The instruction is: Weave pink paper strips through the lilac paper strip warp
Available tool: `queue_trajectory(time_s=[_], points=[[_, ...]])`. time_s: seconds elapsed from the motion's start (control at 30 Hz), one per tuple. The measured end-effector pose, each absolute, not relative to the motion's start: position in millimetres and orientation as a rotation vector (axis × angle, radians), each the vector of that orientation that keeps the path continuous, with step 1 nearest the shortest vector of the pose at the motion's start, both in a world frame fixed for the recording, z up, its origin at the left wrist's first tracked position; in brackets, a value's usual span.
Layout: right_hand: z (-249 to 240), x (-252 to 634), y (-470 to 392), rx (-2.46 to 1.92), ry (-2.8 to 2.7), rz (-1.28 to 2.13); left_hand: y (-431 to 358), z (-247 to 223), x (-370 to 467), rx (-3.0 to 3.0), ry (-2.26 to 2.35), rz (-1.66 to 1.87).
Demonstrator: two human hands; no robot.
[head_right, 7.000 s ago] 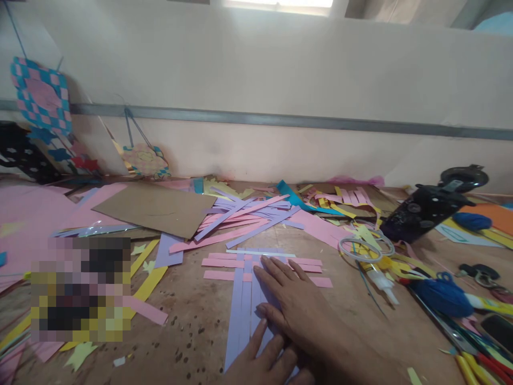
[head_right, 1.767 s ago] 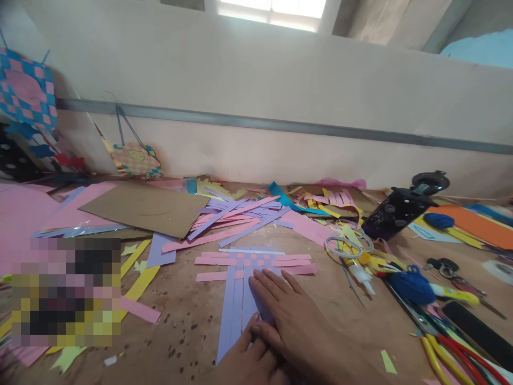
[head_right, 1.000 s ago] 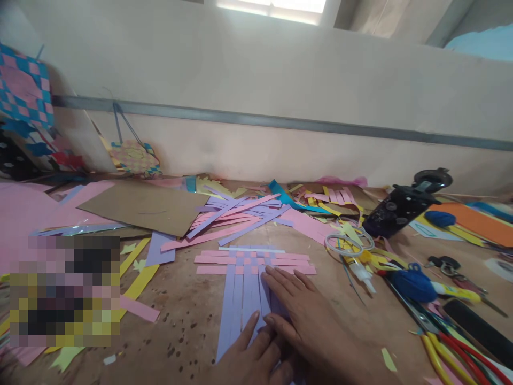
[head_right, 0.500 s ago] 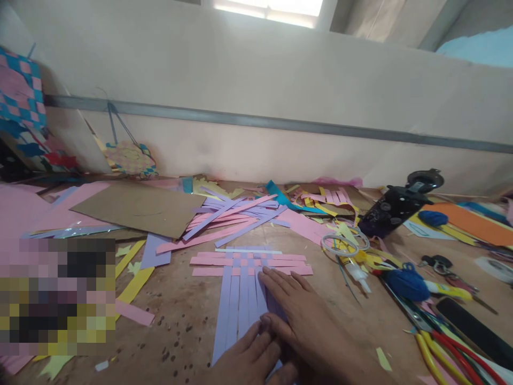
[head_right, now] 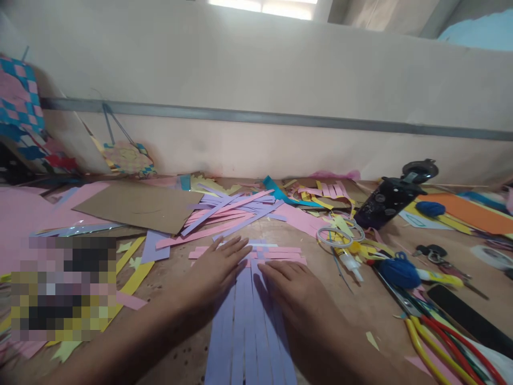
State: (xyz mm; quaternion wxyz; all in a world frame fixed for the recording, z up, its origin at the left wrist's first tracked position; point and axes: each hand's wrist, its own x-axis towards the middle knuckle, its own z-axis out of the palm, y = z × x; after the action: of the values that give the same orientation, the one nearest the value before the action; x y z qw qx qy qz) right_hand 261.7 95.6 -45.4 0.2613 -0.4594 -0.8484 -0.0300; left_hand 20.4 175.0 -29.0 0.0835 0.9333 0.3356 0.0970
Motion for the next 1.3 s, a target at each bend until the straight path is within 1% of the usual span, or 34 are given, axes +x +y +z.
queue_trajectory(time_s=[0.2, 0.47, 0.73, 0.93, 1.03, 1.17, 1.3], points=[[-65, 251, 100, -1.204, -2.337, -0.250, 200, -50, 21, 2.794, 0.923, 0.216], [-63, 252, 106, -1.133, -2.401, -0.289, 201, -60, 17, 2.794, 0.904, 0.247], [-62, 256, 104, -1.113, -2.376, -0.194, 203, -61, 17, 2.783, 0.882, 0.273], [-50, 258, 98, -1.184, -2.433, 0.025, 203, -59, 17, 2.771, 0.878, 0.244], [-49, 266, 97, -1.225, -2.414, 0.080, 202, -59, 17, 2.803, 0.876, 0.256], [-50, 275, 98, -1.266, -2.353, 0.098, 202, -61, 17, 2.892, 0.856, 0.288], [-50, 274, 99, -1.270, -2.353, 0.080, 198, -62, 18, 2.963, 0.772, 0.414]])
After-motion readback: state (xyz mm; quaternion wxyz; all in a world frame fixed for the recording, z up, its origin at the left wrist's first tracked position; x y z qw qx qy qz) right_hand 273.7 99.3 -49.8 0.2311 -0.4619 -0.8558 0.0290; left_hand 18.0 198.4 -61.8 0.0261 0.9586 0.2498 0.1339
